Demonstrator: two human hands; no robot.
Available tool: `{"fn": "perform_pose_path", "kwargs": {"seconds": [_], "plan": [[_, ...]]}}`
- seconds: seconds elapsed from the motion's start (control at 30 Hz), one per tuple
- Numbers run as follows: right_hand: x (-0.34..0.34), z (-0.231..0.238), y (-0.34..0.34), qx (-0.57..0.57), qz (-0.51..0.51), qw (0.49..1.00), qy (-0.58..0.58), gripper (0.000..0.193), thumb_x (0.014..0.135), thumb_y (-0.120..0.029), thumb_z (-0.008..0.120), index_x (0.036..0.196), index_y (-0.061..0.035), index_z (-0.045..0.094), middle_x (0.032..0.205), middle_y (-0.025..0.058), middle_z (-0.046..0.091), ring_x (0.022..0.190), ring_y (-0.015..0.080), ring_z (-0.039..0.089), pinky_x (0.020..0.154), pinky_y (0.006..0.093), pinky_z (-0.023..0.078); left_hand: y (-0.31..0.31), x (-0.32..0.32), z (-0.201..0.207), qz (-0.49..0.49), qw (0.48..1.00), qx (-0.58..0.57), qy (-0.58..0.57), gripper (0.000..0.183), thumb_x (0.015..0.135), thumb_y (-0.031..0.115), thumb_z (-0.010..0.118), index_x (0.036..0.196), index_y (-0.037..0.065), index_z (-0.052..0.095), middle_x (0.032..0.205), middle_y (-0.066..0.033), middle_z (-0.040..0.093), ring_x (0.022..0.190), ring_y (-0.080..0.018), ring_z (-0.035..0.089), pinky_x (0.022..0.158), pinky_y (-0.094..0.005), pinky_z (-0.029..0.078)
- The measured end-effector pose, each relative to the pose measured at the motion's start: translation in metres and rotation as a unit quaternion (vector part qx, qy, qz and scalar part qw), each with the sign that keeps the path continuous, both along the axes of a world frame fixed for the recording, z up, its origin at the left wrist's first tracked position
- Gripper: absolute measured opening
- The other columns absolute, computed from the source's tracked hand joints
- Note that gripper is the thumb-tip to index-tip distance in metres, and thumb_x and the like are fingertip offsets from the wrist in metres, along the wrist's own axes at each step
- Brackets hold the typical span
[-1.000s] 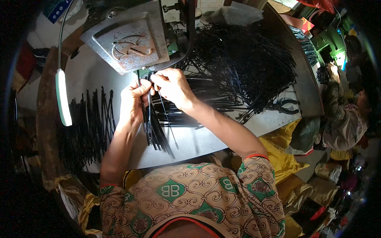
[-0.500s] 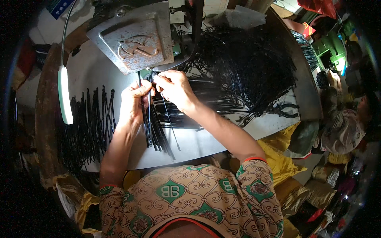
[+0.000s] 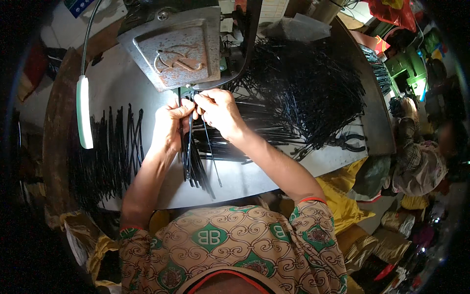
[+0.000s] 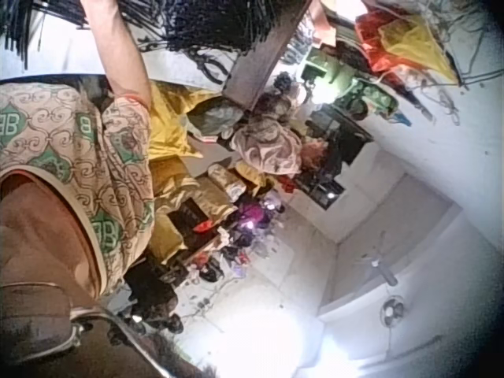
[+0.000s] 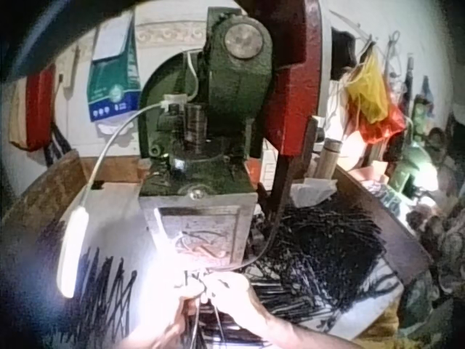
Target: Manually assemble thin black rods or components using a small machine at a workbench.
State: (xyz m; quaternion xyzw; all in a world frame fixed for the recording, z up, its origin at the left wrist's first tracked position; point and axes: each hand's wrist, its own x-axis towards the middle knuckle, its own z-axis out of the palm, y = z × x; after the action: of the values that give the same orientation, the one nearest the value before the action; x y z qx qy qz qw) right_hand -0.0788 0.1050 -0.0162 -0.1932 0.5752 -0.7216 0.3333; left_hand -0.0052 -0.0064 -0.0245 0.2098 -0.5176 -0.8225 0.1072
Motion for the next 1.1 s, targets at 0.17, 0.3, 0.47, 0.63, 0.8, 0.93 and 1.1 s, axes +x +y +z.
{"fn": "perform_pose_path", "kwargs": {"seconds": [0.17,0.3,0.47,0.63,0.8,0.93,1.1], "plan": [[0.0,-0.002,0.001,-0.001,-0.004,1.0,-0.001,0.018,0.082,-0.013,0.05,0.07,-0.0004,0.054,0.056,0.0041,0.053,0.038,0.004,0.038,0.033,0.0173,0.027,0.001,0.0,0.001,-0.005,1.0,-0.001,-0.018,0.009,0.076,0.011,0.058,0.069,0.009,0.053,0.055,0.0006,0.052,0.041,-0.003,0.033,0.037,-0.0167,0.022],[-0.001,-0.002,0.001,0.0,0.004,1.0,-0.023,0.017,0.083,-0.013,0.05,0.071,-0.0002,0.054,0.057,0.0052,0.054,0.039,0.0044,0.039,0.033,0.0172,0.027,0.0,0.0,0.001,-0.005,1.0,0.013,-0.021,0.01,0.077,0.011,0.057,0.068,0.008,0.053,0.054,0.0002,0.051,0.041,-0.0033,0.033,0.037,-0.0169,0.022],[-0.003,0.001,0.003,-0.002,0.026,0.999,-0.031,0.017,0.082,-0.013,0.051,0.072,0.0005,0.054,0.058,0.0064,0.054,0.039,0.0052,0.04,0.032,0.0176,0.029,-0.002,-0.001,0.004,-0.017,1.0,-0.004,-0.021,0.011,0.077,0.009,0.056,0.067,0.006,0.053,0.053,-0.0007,0.051,0.038,-0.0042,0.033,0.034,-0.0177,0.023],[-0.003,0.002,0.003,-0.006,0.026,0.998,-0.05,0.018,0.082,-0.013,0.051,0.071,0.0008,0.054,0.059,0.0065,0.054,0.04,0.0058,0.042,0.033,0.0185,0.031,-0.009,-0.004,0.006,-0.034,0.998,-0.005,-0.046,0.011,0.076,0.008,0.056,0.066,0.005,0.055,0.052,-0.001,0.05,0.037,-0.0049,0.034,0.033,-0.0174,0.023],[-0.009,0.001,0.012,0.02,0.035,0.999,0.003,0.017,0.082,-0.013,0.052,0.082,0.0041,0.055,0.067,0.0064,0.055,0.046,0.0062,0.045,0.037,0.0171,0.033,-0.016,0.0,0.013,-0.057,0.997,-0.001,-0.057,0.011,0.075,0.009,0.057,0.066,0.004,0.054,0.053,-0.0014,0.051,0.038,-0.005,0.033,0.035,-0.0177,0.025],[-0.029,0.007,0.033,0.102,-0.008,0.994,0.031,0.015,0.079,-0.009,0.056,0.086,0.0052,0.056,0.069,0.006,0.055,0.048,0.0062,0.047,0.038,0.0168,0.036,-0.05,0.027,0.025,-0.114,0.991,-0.011,-0.076,0.008,0.074,0.011,0.057,0.072,0.005,0.053,0.058,-0.002,0.053,0.04,-0.0042,0.033,0.038,-0.0167,0.025],[-0.065,0.011,0.084,0.196,-0.069,0.97,0.123,0.012,0.08,-0.008,0.054,0.081,0.0023,0.059,0.066,0.0041,0.055,0.047,0.0043,0.045,0.037,0.0157,0.034,-0.104,0.078,0.035,-0.012,0.693,-0.671,-0.262,0.023,0.072,0.009,0.057,0.089,-0.007,0.053,0.082,-0.0186,0.057,0.077,-0.0294,0.055,0.072,-0.0364,0.043]]}}
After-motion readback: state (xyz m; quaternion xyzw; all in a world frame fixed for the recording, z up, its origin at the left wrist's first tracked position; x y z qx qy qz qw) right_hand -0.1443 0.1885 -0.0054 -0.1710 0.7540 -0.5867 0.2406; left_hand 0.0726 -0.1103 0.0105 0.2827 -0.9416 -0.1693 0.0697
